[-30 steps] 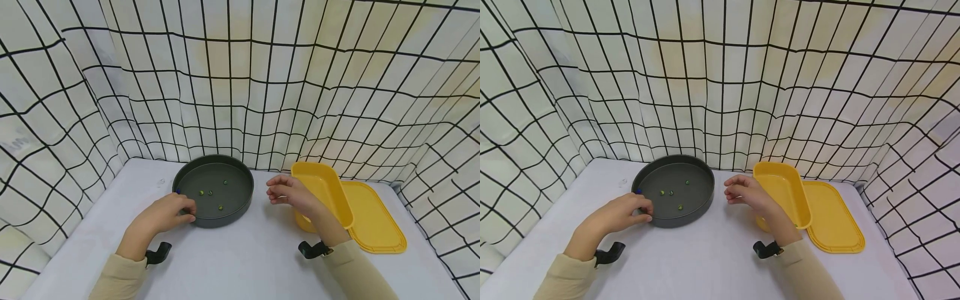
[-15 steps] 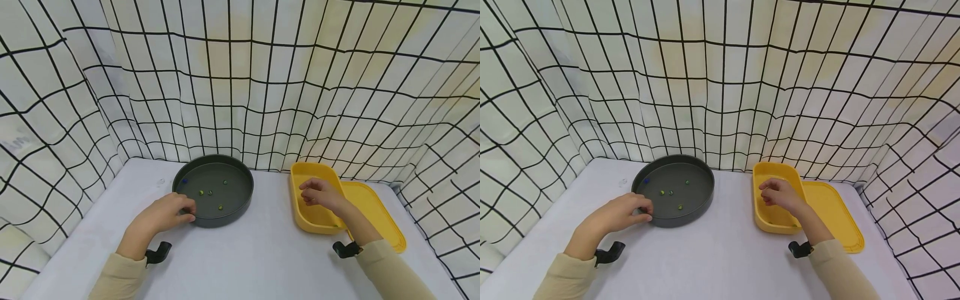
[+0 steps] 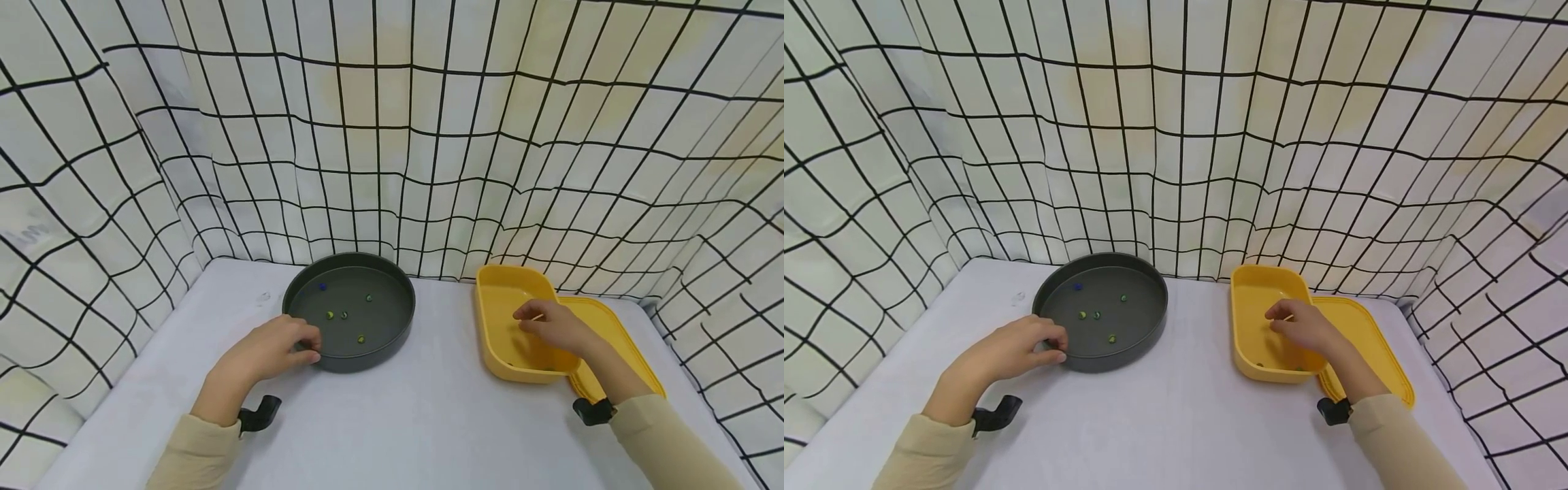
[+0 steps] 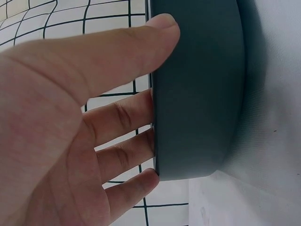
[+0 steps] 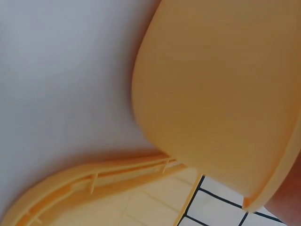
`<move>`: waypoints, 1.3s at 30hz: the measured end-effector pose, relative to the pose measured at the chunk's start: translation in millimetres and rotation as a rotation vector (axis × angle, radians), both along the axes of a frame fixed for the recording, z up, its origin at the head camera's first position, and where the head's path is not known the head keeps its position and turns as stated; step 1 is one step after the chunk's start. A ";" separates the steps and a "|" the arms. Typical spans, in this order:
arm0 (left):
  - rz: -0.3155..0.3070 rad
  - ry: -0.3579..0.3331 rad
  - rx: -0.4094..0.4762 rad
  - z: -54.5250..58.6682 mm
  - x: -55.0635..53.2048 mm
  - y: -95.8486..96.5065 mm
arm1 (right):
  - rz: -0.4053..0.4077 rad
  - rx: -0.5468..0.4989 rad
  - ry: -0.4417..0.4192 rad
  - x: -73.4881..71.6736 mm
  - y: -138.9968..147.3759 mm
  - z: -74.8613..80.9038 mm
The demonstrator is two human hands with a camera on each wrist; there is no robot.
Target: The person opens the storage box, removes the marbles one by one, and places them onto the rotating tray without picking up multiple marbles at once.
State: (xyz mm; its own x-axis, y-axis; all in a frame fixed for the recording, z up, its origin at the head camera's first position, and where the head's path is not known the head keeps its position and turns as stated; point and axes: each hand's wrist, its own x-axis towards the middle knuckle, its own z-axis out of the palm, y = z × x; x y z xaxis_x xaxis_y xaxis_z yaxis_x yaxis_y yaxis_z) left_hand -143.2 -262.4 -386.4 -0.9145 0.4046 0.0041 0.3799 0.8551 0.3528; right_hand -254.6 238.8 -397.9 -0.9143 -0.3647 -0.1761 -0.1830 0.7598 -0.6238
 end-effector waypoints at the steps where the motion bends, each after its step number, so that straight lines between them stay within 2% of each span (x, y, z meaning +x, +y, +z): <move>1: -0.001 0.001 0.000 0.1 0.0 0.1 | 0.004 0.024 0.014 0.3 0.7 0.2; 8: -0.003 0.007 0.003 -1.5 -0.5 -0.6 | 0.078 0.147 0.016 5.4 -1.5 -0.4; 15: -0.002 0.005 -0.001 -2.8 -0.5 -0.4 | 0.200 0.294 0.016 13.8 -8.4 1.8; 19: -0.006 0.015 0.000 -3.2 -0.7 -0.5 | 0.213 0.340 -0.020 18.7 -11.1 5.6; 28: -0.006 0.014 0.005 -2.4 -1.5 0.5 | 0.211 0.331 -0.115 25.1 -15.5 6.2; 39: -0.005 0.019 -0.002 -2.3 -0.7 0.8 | 0.227 0.199 -0.159 28.3 -27.2 -1.9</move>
State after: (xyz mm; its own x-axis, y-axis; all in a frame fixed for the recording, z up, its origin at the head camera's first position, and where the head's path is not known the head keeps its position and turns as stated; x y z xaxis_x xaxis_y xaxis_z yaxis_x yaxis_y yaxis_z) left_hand -143.9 -261.6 -388.6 -0.9121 0.4094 0.0209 0.3911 0.8539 0.3435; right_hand -226.3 211.6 -399.8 -0.7689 -0.5002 -0.3982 -0.2738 0.8204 -0.5019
